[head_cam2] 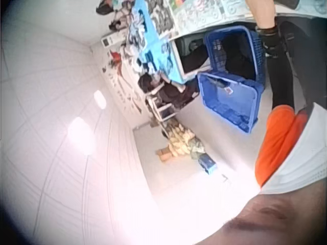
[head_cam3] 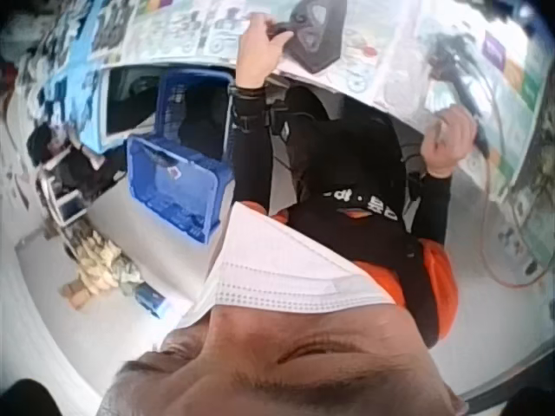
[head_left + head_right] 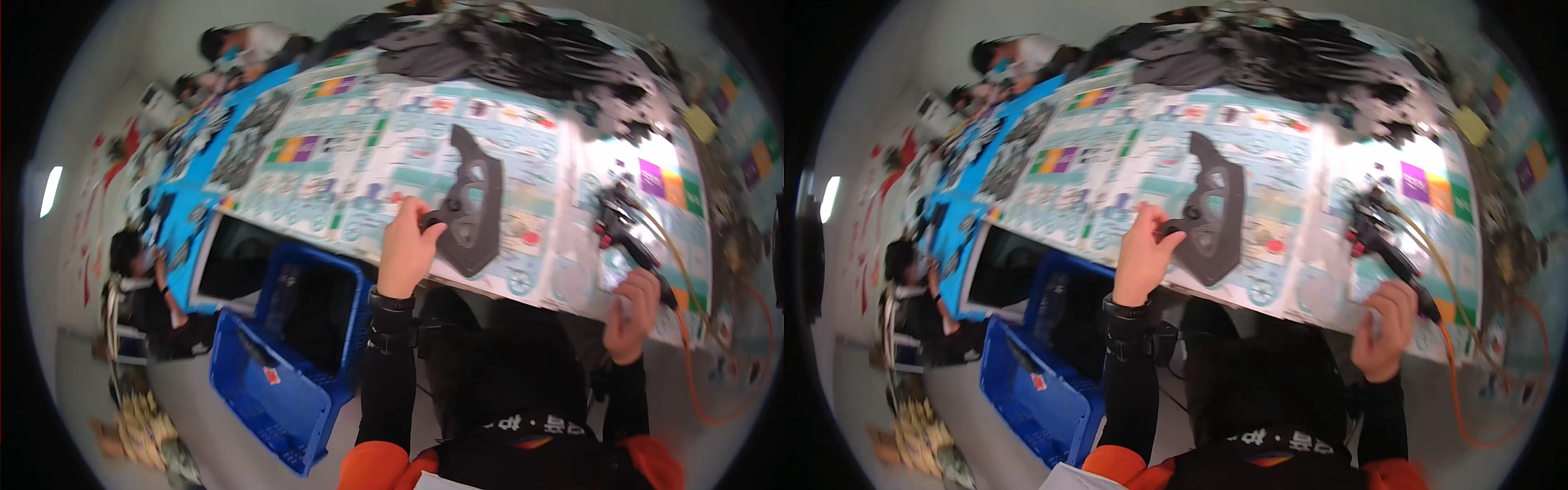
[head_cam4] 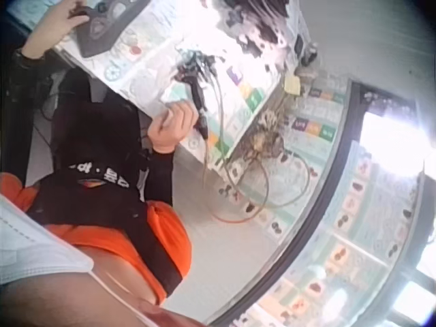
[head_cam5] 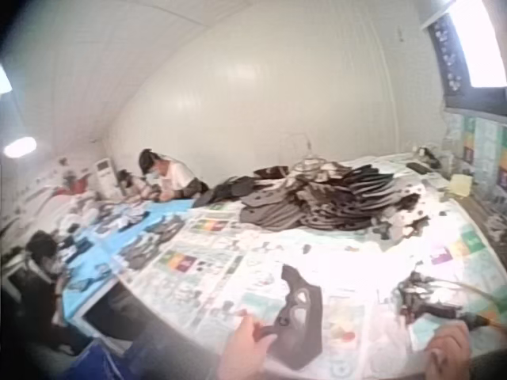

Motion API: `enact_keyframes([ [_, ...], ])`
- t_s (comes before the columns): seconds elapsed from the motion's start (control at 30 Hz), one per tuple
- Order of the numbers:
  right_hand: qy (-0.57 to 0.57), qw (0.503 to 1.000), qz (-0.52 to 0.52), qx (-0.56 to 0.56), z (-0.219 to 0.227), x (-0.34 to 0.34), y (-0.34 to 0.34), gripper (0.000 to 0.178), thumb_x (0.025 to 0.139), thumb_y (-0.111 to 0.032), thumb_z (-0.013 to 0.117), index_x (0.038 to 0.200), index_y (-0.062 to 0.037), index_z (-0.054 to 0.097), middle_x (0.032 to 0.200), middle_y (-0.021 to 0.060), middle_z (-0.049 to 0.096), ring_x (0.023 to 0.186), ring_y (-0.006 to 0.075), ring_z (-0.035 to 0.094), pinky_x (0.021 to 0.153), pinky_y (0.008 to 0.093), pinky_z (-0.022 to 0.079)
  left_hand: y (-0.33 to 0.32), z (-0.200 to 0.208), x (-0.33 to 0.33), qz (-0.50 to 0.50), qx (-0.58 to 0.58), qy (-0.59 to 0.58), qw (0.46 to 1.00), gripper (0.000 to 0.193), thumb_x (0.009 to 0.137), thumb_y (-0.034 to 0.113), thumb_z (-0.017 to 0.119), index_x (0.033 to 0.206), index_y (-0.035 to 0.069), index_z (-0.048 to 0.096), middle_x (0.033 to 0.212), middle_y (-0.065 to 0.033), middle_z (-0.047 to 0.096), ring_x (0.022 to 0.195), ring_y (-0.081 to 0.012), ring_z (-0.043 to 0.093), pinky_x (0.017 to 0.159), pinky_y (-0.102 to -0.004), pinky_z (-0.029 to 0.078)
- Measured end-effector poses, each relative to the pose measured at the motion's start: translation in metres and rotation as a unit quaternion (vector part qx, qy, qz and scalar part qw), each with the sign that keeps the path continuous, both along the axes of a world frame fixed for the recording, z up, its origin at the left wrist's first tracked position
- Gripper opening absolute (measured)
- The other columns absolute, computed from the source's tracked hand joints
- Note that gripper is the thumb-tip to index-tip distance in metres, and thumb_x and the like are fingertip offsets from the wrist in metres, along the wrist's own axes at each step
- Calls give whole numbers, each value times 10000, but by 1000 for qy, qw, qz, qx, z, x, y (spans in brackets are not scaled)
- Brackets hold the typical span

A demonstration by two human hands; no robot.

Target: The person uses a specialized pneumatic tool to attach plastic fasteners or grommets to pre-cut grey foam shoe components, handling several pieces individually and moving them between the table and a blue bin.

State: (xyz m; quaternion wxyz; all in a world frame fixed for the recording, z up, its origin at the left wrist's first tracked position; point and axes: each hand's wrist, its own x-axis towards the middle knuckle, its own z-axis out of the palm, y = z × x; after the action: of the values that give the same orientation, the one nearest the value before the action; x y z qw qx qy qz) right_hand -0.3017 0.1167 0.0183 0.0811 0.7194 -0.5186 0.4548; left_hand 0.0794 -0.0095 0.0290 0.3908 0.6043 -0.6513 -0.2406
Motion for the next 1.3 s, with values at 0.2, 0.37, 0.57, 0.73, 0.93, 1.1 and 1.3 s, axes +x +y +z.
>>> enact_keyframes([
  [0.2,13,1000,6,15,-3,-2,4,192,781,44,603,966,14,645,1036,186,646,1076,437,629,972,515,496,-58,32,198,178,-59,95,978,350,993,118,773,1320,78,658,989,-72,737,801,-143,706,669,-287,592],
  [0.37,4,998,27,48,-6,2,-7,181,772,39,591,950,15,620,1012,189,621,1071,446,612,967,542,482,-97,37,483,324,-133,-166,922,270,913,112,808,1178,66,777,1042,-130,800,972,-321,772,882,-457,588],
  [0.57,40,995,-30,91,-5,7,-2,197,784,23,589,980,3,601,1046,187,613,1104,439,595,993,544,463,-172,-2,541,290,44,-291,910,303,910,125,825,1210,133,791,1048,-125,812,901,-277,774,803,-411,607],
  [0.73,50,992,-51,104,-1,11,-2,217,754,21,596,970,5,602,1039,191,615,1095,440,604,986,536,476,-198,-34,549,307,42,-299,903,314,851,170,866,1162,169,826,1150,-185,808,1107,-393,760,956,-469,591],
  [0.93,2,997,-24,76,4,12,-15,275,638,33,614,910,5,645,957,172,633,987,417,644,874,494,529,-206,0,513,364,18,-461,809,514,987,325,758,1414,53,669,1348,-253,733,1236,-442,700,1041,-538,546],
  [1.1,-3,999,-4,50,10,11,-15,287,613,58,628,889,-8,669,926,150,649,957,392,659,836,467,536,-286,38,286,59,-54,-206,975,514,1008,376,754,1339,-10,678,1212,-239,764,1117,-406,731,960,-479,563],
  [1.3,-34,998,34,26,11,0,-12,282,609,54,648,878,-24,679,932,125,670,969,369,681,827,458,540,-338,34,12,-149,26,-198,969,661,921,474,839,1283,-66,720,1097,-227,801,991,-335,787,905,-424,596],
])
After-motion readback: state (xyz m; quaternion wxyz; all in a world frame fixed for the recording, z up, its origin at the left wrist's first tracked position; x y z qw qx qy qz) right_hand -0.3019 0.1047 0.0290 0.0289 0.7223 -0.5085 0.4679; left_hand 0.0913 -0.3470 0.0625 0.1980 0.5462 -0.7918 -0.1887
